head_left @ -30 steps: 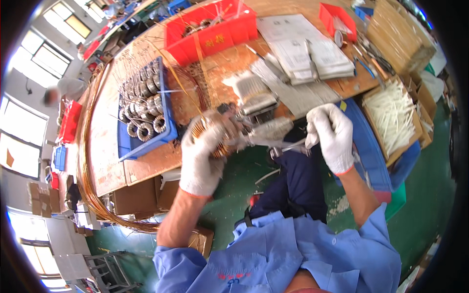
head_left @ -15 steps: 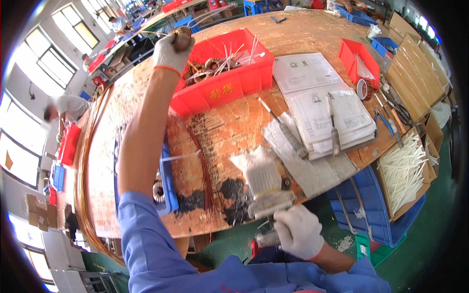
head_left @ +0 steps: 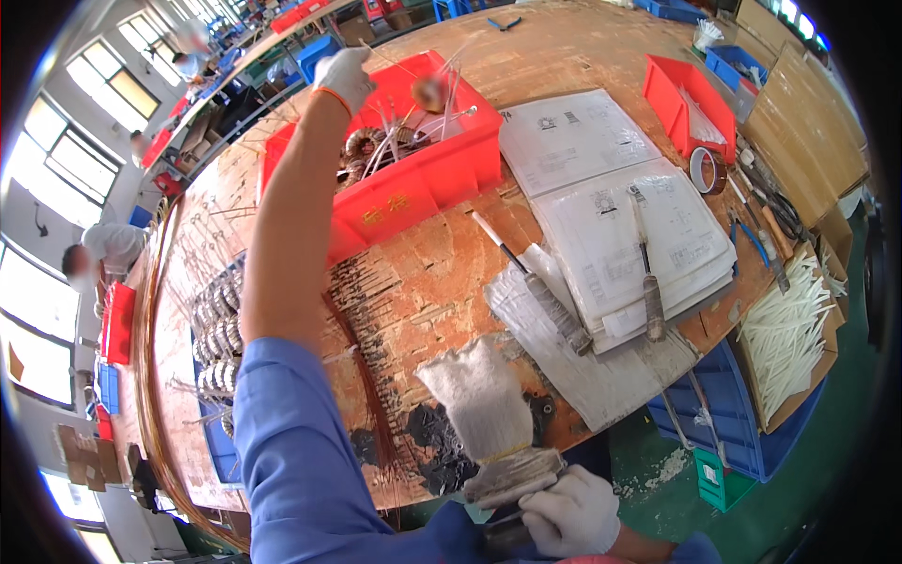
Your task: Assembling and securing copper wire coils onto a circular metal core using tape and tools.
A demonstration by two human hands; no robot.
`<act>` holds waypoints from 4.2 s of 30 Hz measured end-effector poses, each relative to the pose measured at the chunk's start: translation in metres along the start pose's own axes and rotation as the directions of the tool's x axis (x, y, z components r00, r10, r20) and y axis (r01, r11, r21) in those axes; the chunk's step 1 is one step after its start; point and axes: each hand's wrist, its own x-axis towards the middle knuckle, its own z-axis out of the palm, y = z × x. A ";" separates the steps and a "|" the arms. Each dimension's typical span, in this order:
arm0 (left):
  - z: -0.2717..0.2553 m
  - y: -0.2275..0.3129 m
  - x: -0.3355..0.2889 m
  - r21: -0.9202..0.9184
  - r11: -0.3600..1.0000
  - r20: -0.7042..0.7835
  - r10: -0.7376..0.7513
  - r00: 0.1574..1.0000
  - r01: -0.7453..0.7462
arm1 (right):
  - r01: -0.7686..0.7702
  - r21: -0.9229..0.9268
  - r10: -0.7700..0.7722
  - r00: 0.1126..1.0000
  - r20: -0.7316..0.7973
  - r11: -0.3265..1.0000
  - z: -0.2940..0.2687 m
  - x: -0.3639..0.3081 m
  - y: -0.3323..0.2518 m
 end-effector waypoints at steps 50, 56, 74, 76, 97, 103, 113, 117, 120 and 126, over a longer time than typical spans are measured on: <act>-0.125 0.005 -0.576 0.562 0.598 0.404 0.404 0.821 -0.571 | -0.370 0.148 0.397 0.827 -0.399 0.917 0.047 -0.054 -0.016; -0.050 -0.016 -0.563 0.555 0.457 0.637 0.304 0.709 -0.695 | -0.151 0.770 0.375 0.919 -0.122 0.619 0.129 -0.141 0.030; -0.051 -0.029 -0.558 0.520 0.349 0.749 0.253 0.612 -0.780 | 0.526 -0.713 -0.346 0.849 0.400 0.464 -0.071 -0.052 -0.037; -0.062 -0.051 -0.559 0.463 0.410 0.661 0.431 0.614 -0.786 | 0.509 -0.707 -0.372 0.856 0.358 0.491 -0.066 -0.050 -0.043; -0.074 -0.105 -0.563 0.281 0.680 0.334 0.592 0.733 -0.677 | 0.335 -0.632 -0.219 0.941 0.256 0.699 -0.077 -0.082 0.028; -0.073 -0.122 -0.567 0.116 0.766 0.189 0.608 0.771 -0.633 | 0.453 -0.633 -0.242 0.886 0.394 0.628 -0.086 -0.057 0.000; -0.083 -0.135 -0.599 0.106 0.635 0.077 0.762 0.643 -0.765 | -0.553 0.771 0.892 0.450 -0.044 0.317 0.159 -0.127 -0.025; -0.107 -0.194 -0.656 0.282 0.692 0.415 0.536 0.735 -0.664 | -0.677 0.397 0.715 0.696 0.070 0.620 0.134 -0.146 -0.031; -0.090 -0.179 -0.682 0.568 0.794 0.499 -0.120 0.858 -0.219 | -0.590 0.230 0.583 0.806 0.102 0.774 0.132 -0.196 -0.005; -0.109 -0.120 -0.676 0.738 0.503 0.493 0.052 0.868 -0.449 | -0.788 0.490 0.752 0.566 0.339 0.373 0.092 -0.230 0.005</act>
